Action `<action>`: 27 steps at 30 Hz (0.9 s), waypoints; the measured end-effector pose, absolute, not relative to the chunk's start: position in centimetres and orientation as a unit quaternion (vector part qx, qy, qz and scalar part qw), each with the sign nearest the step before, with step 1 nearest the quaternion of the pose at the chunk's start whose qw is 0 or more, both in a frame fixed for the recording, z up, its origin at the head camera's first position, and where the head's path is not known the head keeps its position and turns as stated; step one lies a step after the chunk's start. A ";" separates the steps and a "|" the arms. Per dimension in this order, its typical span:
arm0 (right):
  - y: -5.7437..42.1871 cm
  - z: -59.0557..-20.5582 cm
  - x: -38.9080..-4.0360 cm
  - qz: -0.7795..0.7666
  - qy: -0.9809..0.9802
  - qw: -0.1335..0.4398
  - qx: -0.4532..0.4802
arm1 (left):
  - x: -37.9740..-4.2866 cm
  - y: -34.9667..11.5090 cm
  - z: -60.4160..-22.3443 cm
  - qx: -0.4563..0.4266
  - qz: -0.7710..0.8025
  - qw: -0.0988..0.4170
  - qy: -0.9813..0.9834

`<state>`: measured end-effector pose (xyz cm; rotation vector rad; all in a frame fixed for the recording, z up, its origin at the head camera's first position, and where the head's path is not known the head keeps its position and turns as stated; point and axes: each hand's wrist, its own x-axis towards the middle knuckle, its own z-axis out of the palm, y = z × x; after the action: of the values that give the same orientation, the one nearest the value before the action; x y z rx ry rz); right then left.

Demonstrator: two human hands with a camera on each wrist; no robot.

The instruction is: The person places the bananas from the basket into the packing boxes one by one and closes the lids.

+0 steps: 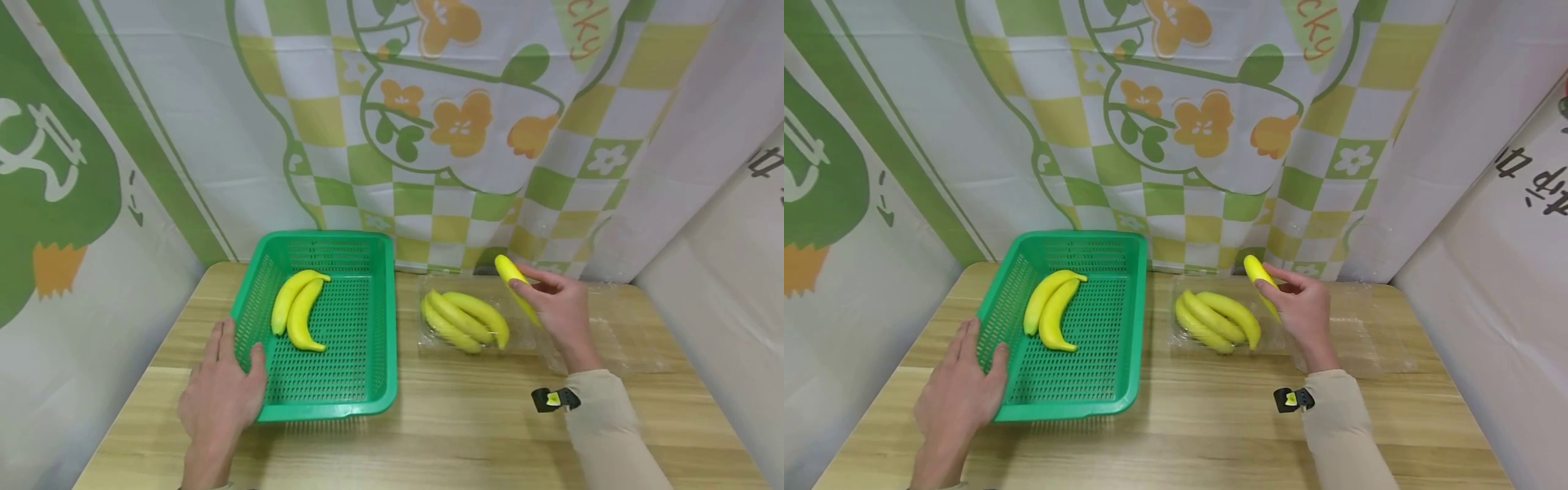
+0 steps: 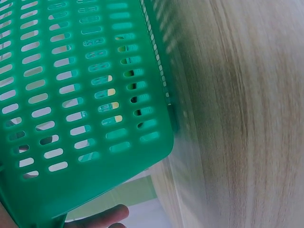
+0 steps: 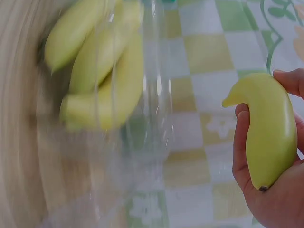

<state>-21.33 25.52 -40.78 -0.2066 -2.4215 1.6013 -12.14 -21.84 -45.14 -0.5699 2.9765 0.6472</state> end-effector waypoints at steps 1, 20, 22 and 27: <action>25.9 -40.9 -21.2 0.542 -0.828 0.119 -0.077 | -12.1 -21.9 -45.1 -0.185 0.209 0.021 0.960; 33.0 -42.6 -19.2 0.486 -0.858 0.098 -0.133 | -12.0 -21.9 -45.1 -0.186 0.209 0.011 0.960; 33.3 -42.9 -19.2 0.479 -0.862 0.097 -0.132 | -12.0 -21.9 -45.1 -0.186 0.210 0.011 0.960; 33.7 -43.7 -19.0 0.454 -0.879 0.089 -0.118 | -12.0 -21.8 -45.2 -0.186 0.210 0.014 0.960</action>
<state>-19.02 33.65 -43.74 -0.3521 -2.6141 1.3507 -12.03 -21.79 -45.17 -0.5807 2.9887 0.6549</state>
